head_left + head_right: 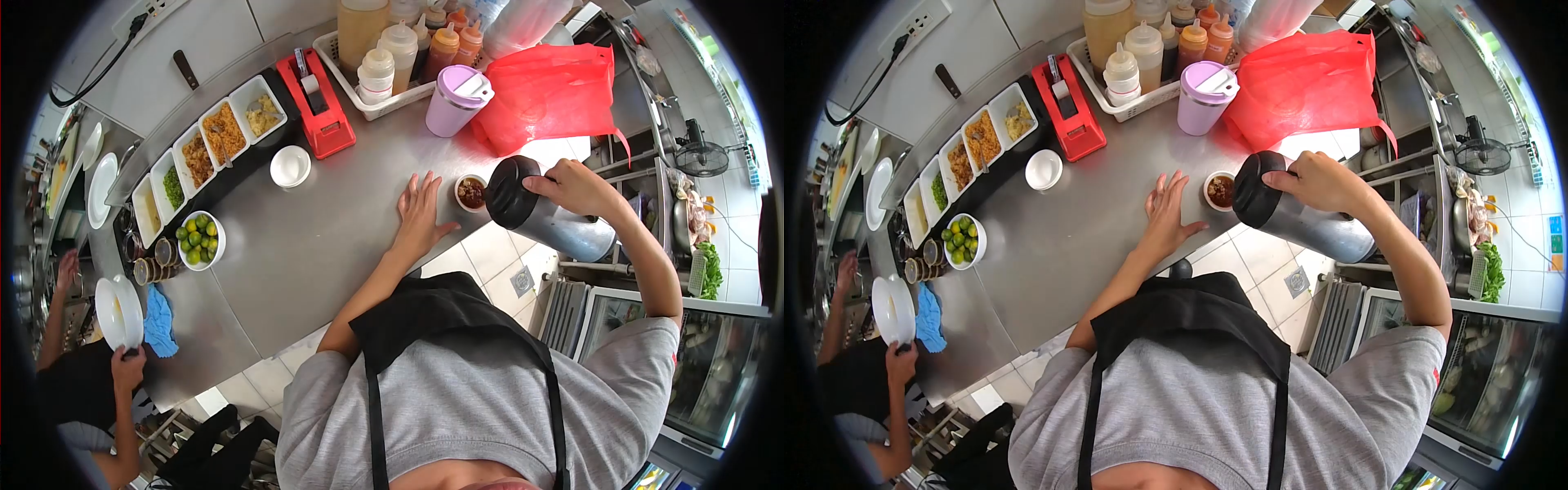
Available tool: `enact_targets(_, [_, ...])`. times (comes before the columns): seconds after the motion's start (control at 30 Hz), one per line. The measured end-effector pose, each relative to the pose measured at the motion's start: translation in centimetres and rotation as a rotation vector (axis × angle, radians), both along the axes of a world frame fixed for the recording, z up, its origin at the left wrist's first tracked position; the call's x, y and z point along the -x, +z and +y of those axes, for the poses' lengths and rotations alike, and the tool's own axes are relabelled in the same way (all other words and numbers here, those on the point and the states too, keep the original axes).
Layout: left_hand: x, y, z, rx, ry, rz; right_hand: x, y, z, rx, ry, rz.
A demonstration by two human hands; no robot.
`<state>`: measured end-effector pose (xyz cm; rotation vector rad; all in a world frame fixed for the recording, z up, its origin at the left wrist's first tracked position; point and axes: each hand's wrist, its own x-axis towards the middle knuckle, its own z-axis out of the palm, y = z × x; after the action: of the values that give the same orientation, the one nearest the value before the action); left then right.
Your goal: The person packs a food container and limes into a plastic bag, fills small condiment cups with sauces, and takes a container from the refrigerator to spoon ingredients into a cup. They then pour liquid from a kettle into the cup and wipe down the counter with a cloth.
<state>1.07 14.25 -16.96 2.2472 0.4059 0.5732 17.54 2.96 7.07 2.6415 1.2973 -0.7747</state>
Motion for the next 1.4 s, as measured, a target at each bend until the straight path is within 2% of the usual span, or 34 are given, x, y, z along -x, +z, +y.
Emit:
enact_targets(0.43, [0.8,0.2,-0.1,-0.024,-0.019,0.015,0.3,-0.1,-1.1,-0.044,-0.076,0.021])
enact_targets(0.57, [2.0,0.8,0.4,0.034,0.004,0.021,0.3,-0.6,-3.3,-0.2,-0.081,0.07])
enact_targets(0.83, [8.0,1.7,1.4,0.096,0.128,-0.169,0.5,-5.6,-10.9,-0.56,-0.492,0.209])
enact_targets(0.97, [11.7,2.5,1.3,0.112,0.293,-0.251,0.7,-8.9,-14.4,-0.869,-0.609,0.295])
enact_targets(1.0, [12.9,2.8,1.5,0.116,0.34,-0.269,2.0,-7.0,-13.8,-0.823,-0.649,0.302])
enact_targets(1.07, [14.8,2.6,1.6,0.078,0.47,-0.289,2.9,-6.3,-14.3,-0.944,-0.685,0.378])
enact_targets(1.1, [15.7,2.3,1.5,0.064,0.524,-0.295,3.4,-5.5,-14.4,-1.055,-0.668,0.475])
enact_targets(1.13, [16.8,2.0,1.5,0.161,0.558,-0.339,3.6,-4.4,-14.5,-1.116,-0.654,0.564])
enact_targets(1.2, [18.4,1.6,1.8,0.361,0.592,-0.455,4.7,-2.3,-13.8,-1.224,-0.497,0.529])
enact_targets(1.23, [19.3,1.7,2.4,0.214,0.619,-0.473,5.9,-0.8,-12.6,-1.283,-0.392,0.505])
enact_targets(1.33, [23.8,0.4,3.8,0.353,0.698,-0.454,7.7,0.5,-7.6,-1.442,-0.052,0.513])
enact_targets(1.4, [27.4,0.8,5.1,0.377,0.792,-0.549,10.6,1.3,-1.3,-1.455,0.014,0.658])
